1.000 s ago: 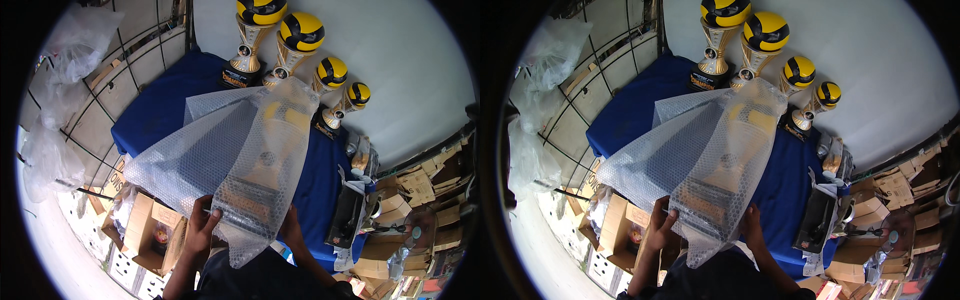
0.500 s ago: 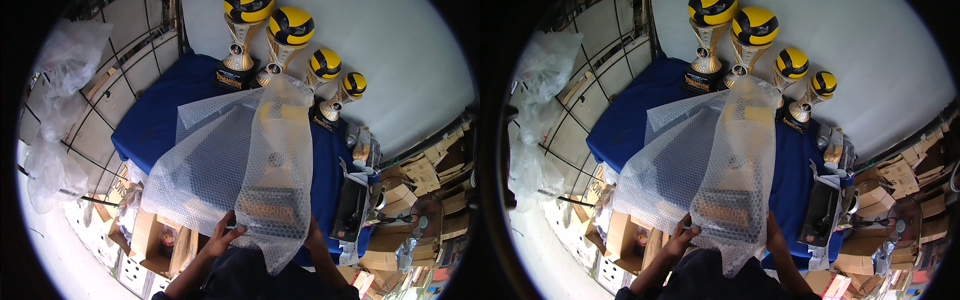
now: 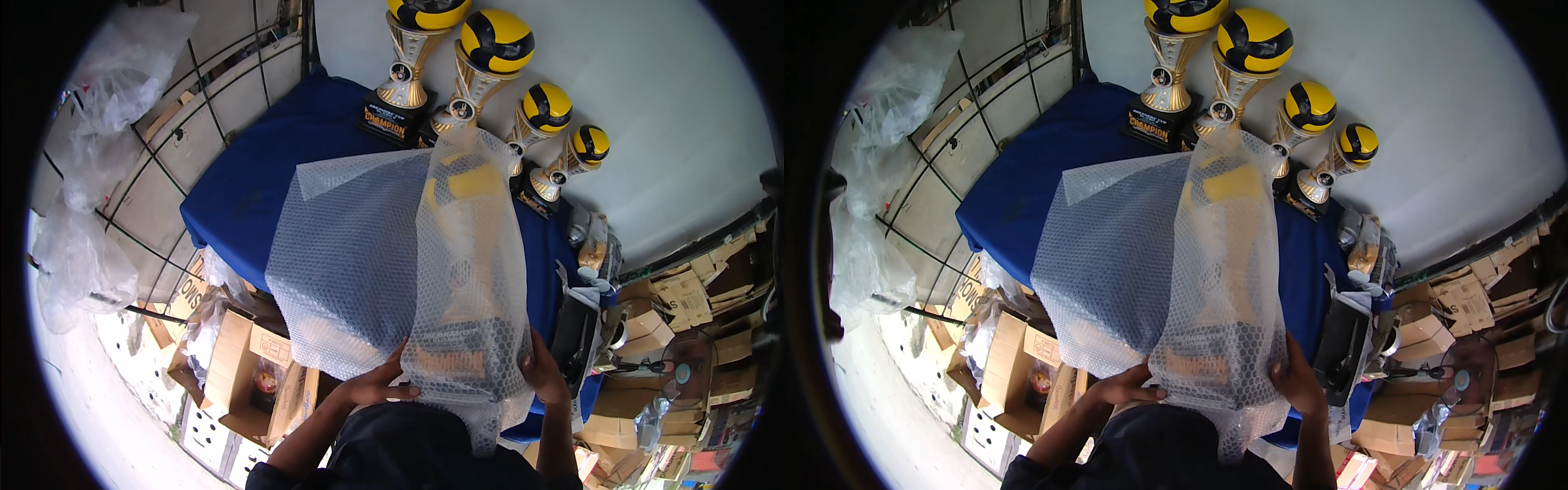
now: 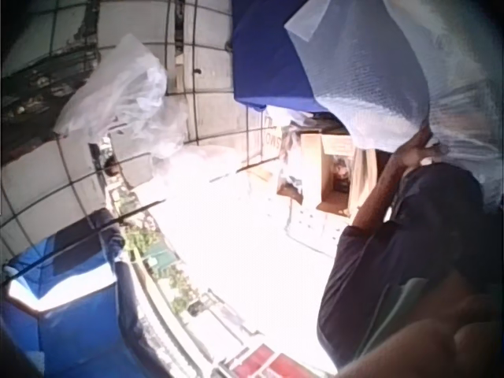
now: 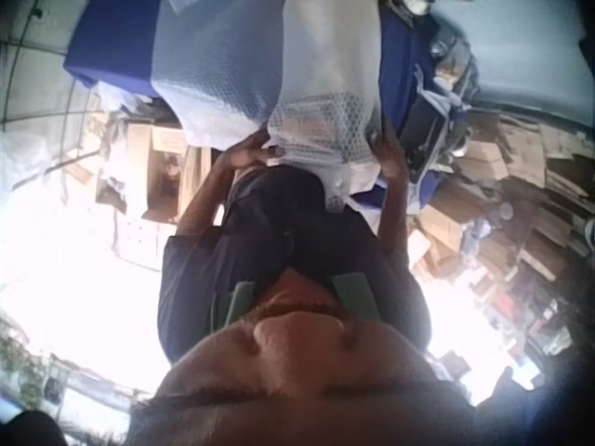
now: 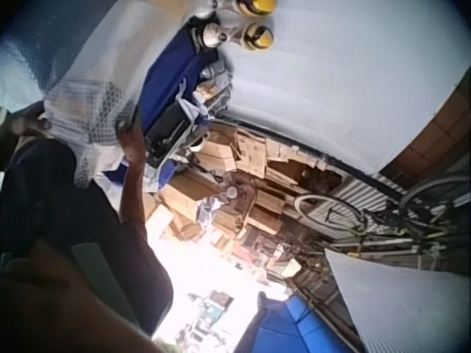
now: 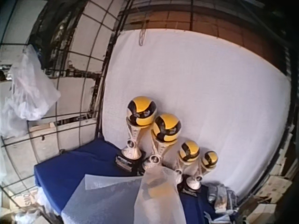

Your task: The person wraps volleyball trophies in bubble wrap. They cut a sheet of bubble wrap with scissors, place a trophy inside, and fold the wrap around it. The wrapped trophy is set aside on a blue-covered table with other trophies.

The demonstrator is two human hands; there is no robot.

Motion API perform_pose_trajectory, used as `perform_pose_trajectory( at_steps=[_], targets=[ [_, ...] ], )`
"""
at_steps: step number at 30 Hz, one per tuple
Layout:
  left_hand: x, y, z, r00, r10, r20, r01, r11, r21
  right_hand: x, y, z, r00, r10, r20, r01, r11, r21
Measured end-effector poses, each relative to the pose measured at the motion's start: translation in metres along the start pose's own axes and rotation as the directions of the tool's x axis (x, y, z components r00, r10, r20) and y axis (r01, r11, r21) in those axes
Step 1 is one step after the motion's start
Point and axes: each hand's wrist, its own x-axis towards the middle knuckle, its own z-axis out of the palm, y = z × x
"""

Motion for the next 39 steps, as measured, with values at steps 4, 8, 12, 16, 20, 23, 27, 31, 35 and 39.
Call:
perform_pose_trajectory(
  at_steps=[4,8,12,16,20,23,27,31,35,39],
  targets=[
    [-0.015,0.005,-0.005,0.99,-0.125,0.063,0.137,0.96,-0.244,-0.009,-0.039,0.002,0.998,-0.013,0.066,0.007,0.996,0.092],
    [-0.024,0.003,-0.018,0.988,-0.151,0.03,0.154,0.971,-0.185,-0.023,-0.053,0.008,0.993,-0.087,0.076,0.076,0.988,0.137],
    [-0.03,0.005,-0.033,0.999,-0.024,-0.039,0.028,0.996,0.083,-0.035,-0.049,0.015,0.982,-0.174,0.079,0.183,0.975,-0.125],
    [-0.026,0.006,-0.051,0.996,0.065,-0.066,-0.032,0.908,0.417,-0.044,-0.054,0.033,0.981,-0.194,-0.011,0.19,0.967,-0.168],
    [-0.025,0.006,-0.064,0.975,0.194,-0.107,-0.086,0.778,0.623,-0.052,-0.052,0.056,0.968,-0.217,-0.124,0.211,0.975,-0.062],
    [-0.032,-0.003,-0.066,0.931,0.33,-0.157,-0.122,0.685,0.718,-0.052,-0.067,0.072,0.938,-0.296,-0.178,0.273,0.951,-0.142],
    [-0.043,-0.027,-0.073,0.899,0.394,-0.193,-0.097,0.609,0.788,-0.052,-0.076,0.087,0.934,-0.308,-0.18,0.29,0.95,-0.118],
    [-0.041,-0.018,-0.063,0.899,0.354,-0.256,-0.032,0.637,0.77,-0.052,-0.063,0.079,0.884,-0.42,-0.204,0.382,0.902,-0.2],
    [-0.031,0.019,-0.018,0.924,0.152,-0.352,0.238,0.491,0.838,-0.056,-0.045,0.049,0.884,-0.41,-0.225,0.333,0.89,-0.312],
    [0.001,0.004,0.04,0.884,0.275,-0.378,0.265,0.372,0.89,-0.054,-0.029,0.012,0.904,-0.344,-0.255,0.256,0.911,-0.322]
  ],
)
